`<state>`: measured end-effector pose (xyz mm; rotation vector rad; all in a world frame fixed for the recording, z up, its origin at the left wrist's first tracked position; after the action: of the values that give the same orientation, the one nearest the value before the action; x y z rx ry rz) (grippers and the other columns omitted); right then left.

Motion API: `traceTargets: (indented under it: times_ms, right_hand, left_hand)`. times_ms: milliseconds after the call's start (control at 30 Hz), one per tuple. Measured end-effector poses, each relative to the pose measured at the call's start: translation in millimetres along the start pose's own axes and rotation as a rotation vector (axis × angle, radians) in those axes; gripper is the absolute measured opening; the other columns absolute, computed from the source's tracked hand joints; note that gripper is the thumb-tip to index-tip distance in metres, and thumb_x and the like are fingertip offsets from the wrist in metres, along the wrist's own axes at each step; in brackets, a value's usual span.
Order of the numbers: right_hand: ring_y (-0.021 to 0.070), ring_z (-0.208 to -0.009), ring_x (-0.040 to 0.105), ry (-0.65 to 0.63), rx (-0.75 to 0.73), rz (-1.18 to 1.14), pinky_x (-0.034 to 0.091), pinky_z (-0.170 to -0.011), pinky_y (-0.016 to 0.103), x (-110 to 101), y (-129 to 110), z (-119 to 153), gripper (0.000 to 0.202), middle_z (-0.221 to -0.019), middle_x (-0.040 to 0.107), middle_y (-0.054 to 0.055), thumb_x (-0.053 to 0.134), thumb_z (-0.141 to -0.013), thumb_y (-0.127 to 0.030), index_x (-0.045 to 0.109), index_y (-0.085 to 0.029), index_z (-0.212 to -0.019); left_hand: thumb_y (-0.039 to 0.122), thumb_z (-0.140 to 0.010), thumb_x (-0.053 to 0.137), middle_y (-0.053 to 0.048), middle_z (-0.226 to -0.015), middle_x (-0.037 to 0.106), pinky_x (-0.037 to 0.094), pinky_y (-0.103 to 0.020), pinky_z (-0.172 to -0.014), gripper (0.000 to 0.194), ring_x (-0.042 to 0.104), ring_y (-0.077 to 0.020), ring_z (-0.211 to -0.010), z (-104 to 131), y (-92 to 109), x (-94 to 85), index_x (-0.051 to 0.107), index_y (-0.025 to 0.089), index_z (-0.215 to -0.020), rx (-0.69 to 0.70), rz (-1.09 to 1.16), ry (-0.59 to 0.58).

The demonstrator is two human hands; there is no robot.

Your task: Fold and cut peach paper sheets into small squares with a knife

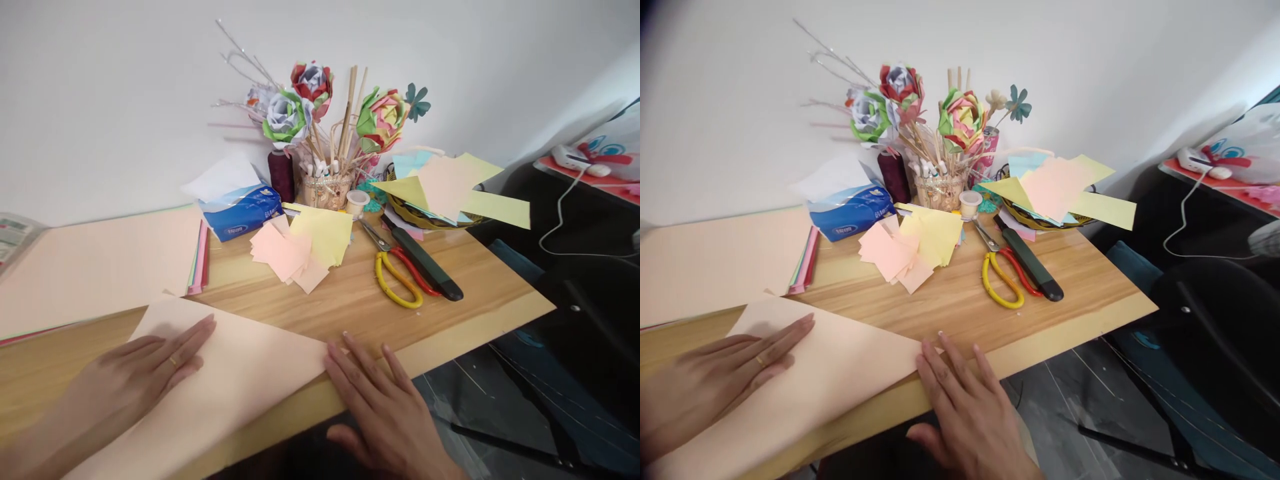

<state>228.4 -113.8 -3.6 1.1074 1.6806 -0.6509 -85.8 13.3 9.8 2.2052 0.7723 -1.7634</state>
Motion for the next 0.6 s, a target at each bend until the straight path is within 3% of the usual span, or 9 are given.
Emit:
traceTargets:
  times_ms: [133, 300, 467, 600]
  right_hand:
    - [0.0202, -0.139, 0.017, -0.025, -0.034, 0.035, 0.001, -0.113, 0.041, -1, 5, 4, 0.054, -0.136, 0.049, 0.000, 0.050, -0.087, -0.048, 0.049, -0.017, -0.130]
    - [0.0231, -0.135, 0.029, -0.028, -0.081, 0.098, 0.005, -0.112, 0.044, 1, 12, 3, 0.054, -0.136, 0.050, 0.002, 0.046, -0.088, -0.046, 0.047, -0.017, -0.133]
    - [0.0263, -0.125, 0.043, -0.032, -0.115, 0.119, 0.006, -0.111, 0.046, 1, 23, -6, 0.059, -0.136, 0.050, 0.005, 0.045, -0.088, -0.046, 0.040, -0.013, -0.137]
    - [0.0268, -0.123, 0.047, -0.042, -0.132, 0.121, 0.005, -0.111, 0.045, 3, 32, -10, 0.061, -0.135, 0.050, 0.006, 0.043, -0.088, -0.043, 0.034, -0.013, -0.141]
  left_hand:
    - [0.031, -0.101, 0.026, -0.004, -0.115, 0.066, 0.053, -0.032, -0.073, 0.054, 0.068, -0.0190, -0.078, -2, -2, 0.5, 0.004, 0.021, -0.148, 0.029, -0.076, -0.049]
    - [0.029, -0.100, 0.032, -0.003, -0.115, 0.067, 0.049, -0.030, -0.076, 0.055, 0.066, -0.0175, -0.087, -3, -5, 6.7, 0.006, 0.023, -0.148, -0.002, -0.055, -0.066]
    - [0.026, -0.101, 0.026, -0.005, -0.118, 0.065, 0.046, -0.030, -0.077, 0.041, 0.065, -0.0162, -0.084, -11, -4, 6.6, 0.029, 0.020, -0.142, 0.001, -0.063, -0.076]
    - [0.027, -0.102, 0.026, -0.005, -0.129, 0.057, 0.043, -0.032, -0.082, 0.037, 0.062, -0.0168, -0.090, -16, -5, 10.0, 0.045, 0.019, -0.132, -0.004, -0.073, -0.124]
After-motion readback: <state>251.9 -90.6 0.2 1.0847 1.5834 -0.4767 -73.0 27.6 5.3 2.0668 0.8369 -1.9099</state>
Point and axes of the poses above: each hand's wrist, its own z-axis away from the middle knuckle, its own x-axis out of the palm, y = z × x, the point moved 2 cm from there along -z, towards the middle knuckle
